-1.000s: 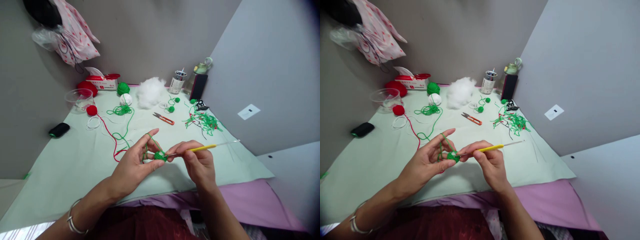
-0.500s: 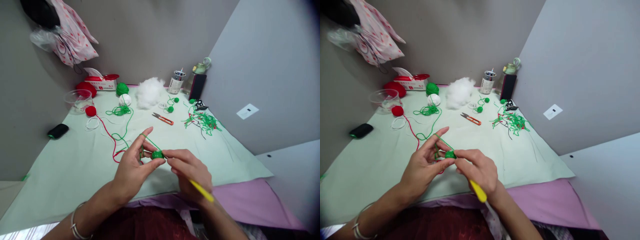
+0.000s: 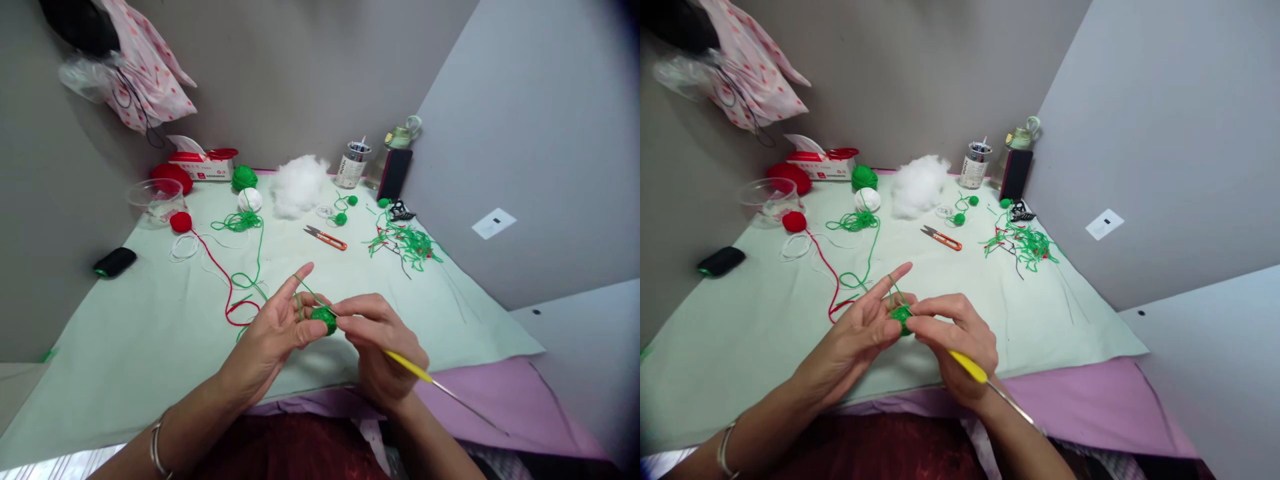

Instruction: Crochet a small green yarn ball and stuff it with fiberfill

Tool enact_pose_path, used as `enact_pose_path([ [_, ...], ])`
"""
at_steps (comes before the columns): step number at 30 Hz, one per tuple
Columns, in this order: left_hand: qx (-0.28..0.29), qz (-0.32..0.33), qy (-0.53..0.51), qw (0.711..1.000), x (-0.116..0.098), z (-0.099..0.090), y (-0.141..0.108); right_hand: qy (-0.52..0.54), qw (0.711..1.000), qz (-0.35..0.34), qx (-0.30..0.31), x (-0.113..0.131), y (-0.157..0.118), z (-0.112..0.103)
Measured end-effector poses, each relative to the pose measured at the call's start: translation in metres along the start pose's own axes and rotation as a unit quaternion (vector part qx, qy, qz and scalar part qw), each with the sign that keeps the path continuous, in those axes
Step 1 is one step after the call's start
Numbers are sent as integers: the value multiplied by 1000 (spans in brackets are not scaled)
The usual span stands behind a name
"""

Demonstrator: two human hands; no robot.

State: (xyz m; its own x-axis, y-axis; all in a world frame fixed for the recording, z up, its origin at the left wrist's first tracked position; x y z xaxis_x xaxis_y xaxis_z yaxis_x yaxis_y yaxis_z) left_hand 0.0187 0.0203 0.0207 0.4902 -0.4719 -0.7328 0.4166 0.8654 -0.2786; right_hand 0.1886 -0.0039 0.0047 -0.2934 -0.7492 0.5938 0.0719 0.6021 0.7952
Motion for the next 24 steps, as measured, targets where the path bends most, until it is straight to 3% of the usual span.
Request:
enact_pose_path([
  [3, -37, 74, 84, 993, 5, -1, 1, -42, 998, 13, 40, 3, 2, -1],
  [6, -94, 141, 130, 977, 12, 0, 0, -201, 975, -80, 54, 4, -7, -2],
  [9, -52, 83, 42, 994, 16, 2, -2, -234, 961, -146, 23, 2, -18, 1],
  [11, -13, 16, -19, 1000, 14, 2, -3, -170, 980, -108, -8, 1, -18, 3],
  [13, 5, -18, -44, 999, 10, 1, -3, -64, 997, -27, -31, 0, -13, 6],
  [16, 11, -22, -44, 999, 3, -3, -1, 62, 995, 72, -37, 0, -6, 5],
  [24, 19, 18, 38, 999, -5, -9, 2, 144, 973, 176, -38, 2, 0, -5],
])
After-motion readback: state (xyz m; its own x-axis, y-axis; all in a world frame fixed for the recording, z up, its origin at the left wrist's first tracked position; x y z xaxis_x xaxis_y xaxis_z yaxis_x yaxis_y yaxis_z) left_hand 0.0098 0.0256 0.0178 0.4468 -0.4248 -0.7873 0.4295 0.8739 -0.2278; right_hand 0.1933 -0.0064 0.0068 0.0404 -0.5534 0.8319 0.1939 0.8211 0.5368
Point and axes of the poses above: each hand's wrist, its own y-axis towards the middle knuckle, its own z-axis out of the palm, x = y × z, the point moved 1 cm from there along y, towards the middle knuckle, and after that the axes turned 4 degrees about -x, right-handed, at the moved point
